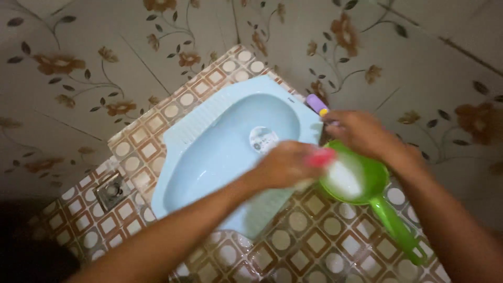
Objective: Scrubbing a squat toilet using a brush, soap, and water from a scoop.
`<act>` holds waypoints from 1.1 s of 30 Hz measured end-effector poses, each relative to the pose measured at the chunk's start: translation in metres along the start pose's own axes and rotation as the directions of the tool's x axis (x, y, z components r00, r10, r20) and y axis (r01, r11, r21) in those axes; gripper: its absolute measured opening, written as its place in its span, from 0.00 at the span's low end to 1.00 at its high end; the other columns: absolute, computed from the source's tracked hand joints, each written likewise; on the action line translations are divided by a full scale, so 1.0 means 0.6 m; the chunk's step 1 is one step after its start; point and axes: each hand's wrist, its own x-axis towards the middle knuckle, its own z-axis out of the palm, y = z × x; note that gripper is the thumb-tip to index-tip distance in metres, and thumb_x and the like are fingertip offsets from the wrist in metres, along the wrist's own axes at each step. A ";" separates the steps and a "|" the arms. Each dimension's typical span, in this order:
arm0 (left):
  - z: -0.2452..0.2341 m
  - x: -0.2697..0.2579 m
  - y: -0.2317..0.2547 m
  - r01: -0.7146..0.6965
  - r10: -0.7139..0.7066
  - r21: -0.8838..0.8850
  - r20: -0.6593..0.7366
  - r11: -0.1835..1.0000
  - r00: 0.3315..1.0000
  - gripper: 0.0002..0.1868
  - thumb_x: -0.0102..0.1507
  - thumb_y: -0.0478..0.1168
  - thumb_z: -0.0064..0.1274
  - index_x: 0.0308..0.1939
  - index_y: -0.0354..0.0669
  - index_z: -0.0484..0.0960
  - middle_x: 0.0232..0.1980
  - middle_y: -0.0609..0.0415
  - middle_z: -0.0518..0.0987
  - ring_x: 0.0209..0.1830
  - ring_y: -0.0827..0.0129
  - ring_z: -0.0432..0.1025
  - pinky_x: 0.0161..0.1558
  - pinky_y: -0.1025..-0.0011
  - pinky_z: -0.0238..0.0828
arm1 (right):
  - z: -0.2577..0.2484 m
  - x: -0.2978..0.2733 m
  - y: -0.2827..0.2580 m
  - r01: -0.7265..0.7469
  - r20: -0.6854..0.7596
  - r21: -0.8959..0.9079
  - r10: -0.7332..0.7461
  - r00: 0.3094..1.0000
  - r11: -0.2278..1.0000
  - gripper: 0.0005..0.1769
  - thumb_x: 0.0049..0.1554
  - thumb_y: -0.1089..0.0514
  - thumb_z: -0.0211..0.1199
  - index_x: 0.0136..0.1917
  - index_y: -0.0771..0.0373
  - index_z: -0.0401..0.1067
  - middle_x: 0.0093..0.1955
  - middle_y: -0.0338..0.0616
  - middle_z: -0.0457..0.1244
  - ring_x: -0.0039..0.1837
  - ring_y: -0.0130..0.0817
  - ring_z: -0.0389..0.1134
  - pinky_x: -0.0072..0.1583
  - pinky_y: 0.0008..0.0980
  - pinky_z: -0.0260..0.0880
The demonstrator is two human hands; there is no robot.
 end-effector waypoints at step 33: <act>0.003 -0.069 0.073 0.029 0.171 0.612 -0.266 0.791 0.949 0.08 0.61 0.31 0.56 0.40 0.49 0.84 0.38 0.50 0.83 0.40 0.53 0.80 0.44 0.56 0.73 | 0.009 0.065 -0.282 0.185 0.289 -0.120 -0.144 0.946 0.975 0.20 0.63 0.40 0.50 0.59 0.43 0.77 0.66 0.38 0.70 0.69 0.50 0.69 0.67 0.60 0.68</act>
